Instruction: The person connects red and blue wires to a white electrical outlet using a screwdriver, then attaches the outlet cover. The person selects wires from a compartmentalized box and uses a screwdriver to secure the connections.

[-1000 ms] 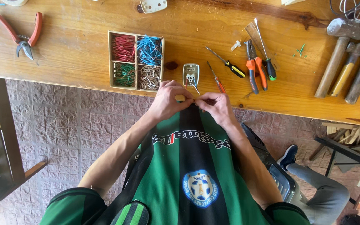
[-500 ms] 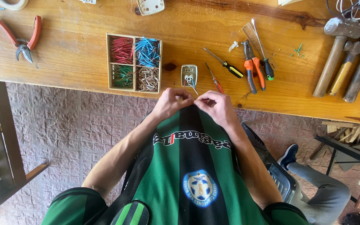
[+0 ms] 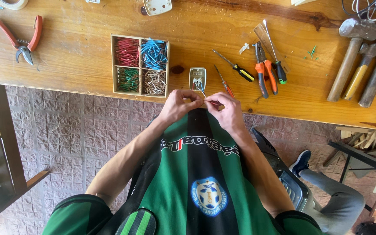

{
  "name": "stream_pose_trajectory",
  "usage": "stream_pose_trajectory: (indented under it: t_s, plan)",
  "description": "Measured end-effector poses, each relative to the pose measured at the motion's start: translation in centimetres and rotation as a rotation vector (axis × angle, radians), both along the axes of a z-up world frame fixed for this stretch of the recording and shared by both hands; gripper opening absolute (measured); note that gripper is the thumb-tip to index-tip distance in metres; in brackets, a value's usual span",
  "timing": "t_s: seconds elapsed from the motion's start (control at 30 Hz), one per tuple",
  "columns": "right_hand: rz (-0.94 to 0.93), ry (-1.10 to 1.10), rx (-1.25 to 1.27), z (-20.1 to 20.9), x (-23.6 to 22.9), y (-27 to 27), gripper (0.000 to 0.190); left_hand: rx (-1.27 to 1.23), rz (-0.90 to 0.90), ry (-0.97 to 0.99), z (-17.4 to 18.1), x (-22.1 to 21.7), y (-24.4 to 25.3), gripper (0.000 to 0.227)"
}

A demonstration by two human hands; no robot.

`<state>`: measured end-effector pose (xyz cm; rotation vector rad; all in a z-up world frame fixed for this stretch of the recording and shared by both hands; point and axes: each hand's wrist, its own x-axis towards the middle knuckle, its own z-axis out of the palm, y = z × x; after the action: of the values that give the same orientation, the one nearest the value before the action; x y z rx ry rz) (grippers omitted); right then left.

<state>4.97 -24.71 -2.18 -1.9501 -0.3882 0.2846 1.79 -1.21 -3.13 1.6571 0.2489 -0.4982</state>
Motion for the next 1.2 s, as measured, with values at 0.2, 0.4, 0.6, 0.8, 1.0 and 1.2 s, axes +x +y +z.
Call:
stream_pose_trajectory:
  t_s: [0.2,0.4,0.6,0.8,1.0,1.2]
  plan:
    - [0.081,-0.045,0.041,0.6,0.7,0.2,0.011,-0.081,0.055,0.126,-0.7,-0.1,-0.4,0.017]
    - [0.075,0.273,0.126,1.5,1.6,0.1,0.011,-0.046,0.045,0.021,-0.5,0.0,0.4,0.017]
    - [-0.055,0.606,0.272,-1.2,1.1,-0.2,0.021,0.115,-0.013,-0.287,-0.4,0.4,0.7,0.014]
    - [-0.016,0.61,0.26,-2.8,0.9,-0.6,0.019,0.21,-0.105,-0.49,-1.5,0.5,1.0,0.009]
    - [0.087,0.298,-0.018,-1.6,1.1,-0.2,0.013,0.125,-0.083,-0.383,-1.4,0.4,1.3,0.012]
    - [0.35,-0.383,-0.124,-2.9,0.9,-0.3,0.01,-0.192,-0.076,0.13,-3.2,-0.4,0.7,0.02]
